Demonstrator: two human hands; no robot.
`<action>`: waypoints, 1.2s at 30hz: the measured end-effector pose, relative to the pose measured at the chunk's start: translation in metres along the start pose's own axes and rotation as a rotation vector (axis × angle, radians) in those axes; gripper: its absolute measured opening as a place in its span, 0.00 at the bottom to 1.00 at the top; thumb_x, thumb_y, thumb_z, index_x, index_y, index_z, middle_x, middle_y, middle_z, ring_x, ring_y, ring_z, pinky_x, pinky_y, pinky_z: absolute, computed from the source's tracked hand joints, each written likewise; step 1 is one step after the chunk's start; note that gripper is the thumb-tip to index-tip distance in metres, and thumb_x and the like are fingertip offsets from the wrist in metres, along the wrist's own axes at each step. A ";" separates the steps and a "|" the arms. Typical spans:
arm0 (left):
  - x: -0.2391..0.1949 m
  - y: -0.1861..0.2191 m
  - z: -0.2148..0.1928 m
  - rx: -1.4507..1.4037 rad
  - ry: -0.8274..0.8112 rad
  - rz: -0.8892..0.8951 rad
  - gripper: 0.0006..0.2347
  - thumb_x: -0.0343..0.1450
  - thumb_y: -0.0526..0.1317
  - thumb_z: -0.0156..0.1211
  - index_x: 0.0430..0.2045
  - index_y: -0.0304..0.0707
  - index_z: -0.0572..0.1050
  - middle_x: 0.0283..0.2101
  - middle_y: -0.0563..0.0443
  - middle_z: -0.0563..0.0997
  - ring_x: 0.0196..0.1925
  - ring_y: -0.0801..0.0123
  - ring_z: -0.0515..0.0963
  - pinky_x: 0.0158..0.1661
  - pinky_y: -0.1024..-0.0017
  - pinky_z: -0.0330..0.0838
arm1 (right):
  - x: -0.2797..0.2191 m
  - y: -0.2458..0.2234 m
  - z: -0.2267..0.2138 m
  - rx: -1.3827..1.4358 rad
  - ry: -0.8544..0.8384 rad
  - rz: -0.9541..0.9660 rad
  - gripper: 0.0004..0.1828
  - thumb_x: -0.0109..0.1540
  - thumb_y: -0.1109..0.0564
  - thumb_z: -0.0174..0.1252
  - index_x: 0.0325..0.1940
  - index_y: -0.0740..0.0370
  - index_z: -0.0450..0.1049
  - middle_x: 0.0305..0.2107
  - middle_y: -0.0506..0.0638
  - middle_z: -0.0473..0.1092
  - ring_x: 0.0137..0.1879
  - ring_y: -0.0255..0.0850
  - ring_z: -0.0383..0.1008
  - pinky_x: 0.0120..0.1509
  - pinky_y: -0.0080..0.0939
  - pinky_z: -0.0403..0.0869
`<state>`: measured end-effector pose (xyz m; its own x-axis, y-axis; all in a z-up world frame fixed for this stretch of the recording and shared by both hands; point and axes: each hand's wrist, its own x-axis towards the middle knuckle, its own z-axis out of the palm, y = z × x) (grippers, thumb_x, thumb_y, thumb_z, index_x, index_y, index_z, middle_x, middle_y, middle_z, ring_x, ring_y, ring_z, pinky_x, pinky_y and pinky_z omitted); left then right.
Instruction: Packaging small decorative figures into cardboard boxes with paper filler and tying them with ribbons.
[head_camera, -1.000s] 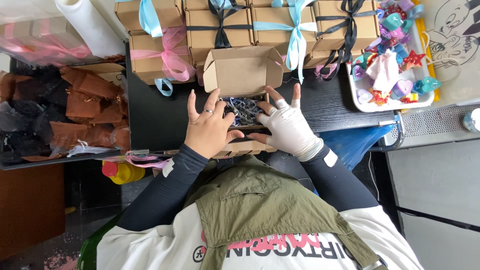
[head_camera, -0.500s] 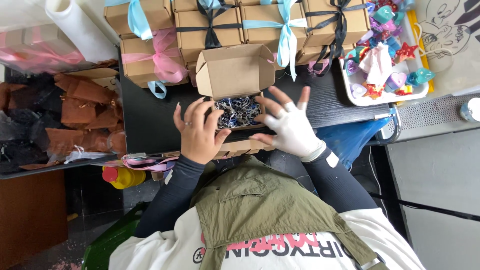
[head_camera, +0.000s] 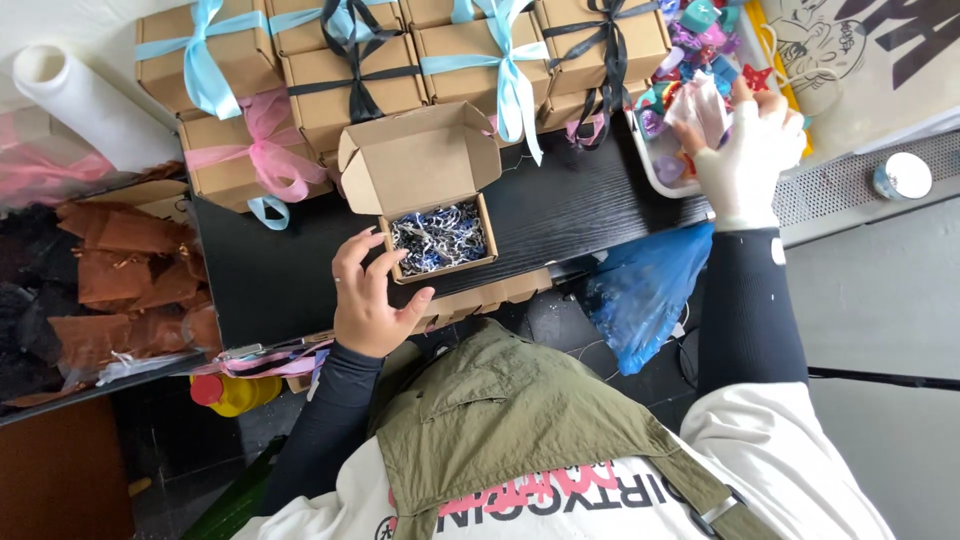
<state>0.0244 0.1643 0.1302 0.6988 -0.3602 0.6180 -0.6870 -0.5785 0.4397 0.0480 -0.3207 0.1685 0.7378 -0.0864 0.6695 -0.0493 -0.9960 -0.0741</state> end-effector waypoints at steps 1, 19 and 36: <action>0.000 0.000 0.000 0.000 0.012 -0.010 0.22 0.71 0.48 0.69 0.53 0.36 0.70 0.61 0.38 0.65 0.66 0.41 0.66 0.65 0.49 0.64 | 0.003 0.005 0.008 -0.031 -0.046 0.004 0.27 0.61 0.50 0.73 0.58 0.66 0.76 0.52 0.61 0.68 0.58 0.60 0.63 0.61 0.60 0.60; 0.002 0.004 -0.002 -0.001 0.034 -0.071 0.18 0.71 0.44 0.68 0.51 0.34 0.72 0.57 0.39 0.70 0.62 0.46 0.71 0.62 0.53 0.67 | -0.004 0.097 -0.003 0.883 0.244 0.457 0.09 0.71 0.65 0.46 0.49 0.62 0.72 0.48 0.50 0.71 0.52 0.38 0.71 0.59 0.36 0.73; 0.006 0.007 -0.002 0.003 0.020 -0.060 0.18 0.69 0.42 0.68 0.50 0.35 0.73 0.56 0.40 0.71 0.62 0.46 0.71 0.62 0.53 0.68 | -0.006 0.088 0.039 -0.413 -0.397 -0.069 0.49 0.59 0.13 0.61 0.47 0.64 0.82 0.49 0.73 0.70 0.61 0.67 0.63 0.61 0.68 0.59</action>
<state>0.0235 0.1600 0.1386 0.7347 -0.3096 0.6036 -0.6432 -0.6008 0.4747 0.0655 -0.4073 0.1297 0.9410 -0.0853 0.3274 -0.1915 -0.9319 0.3079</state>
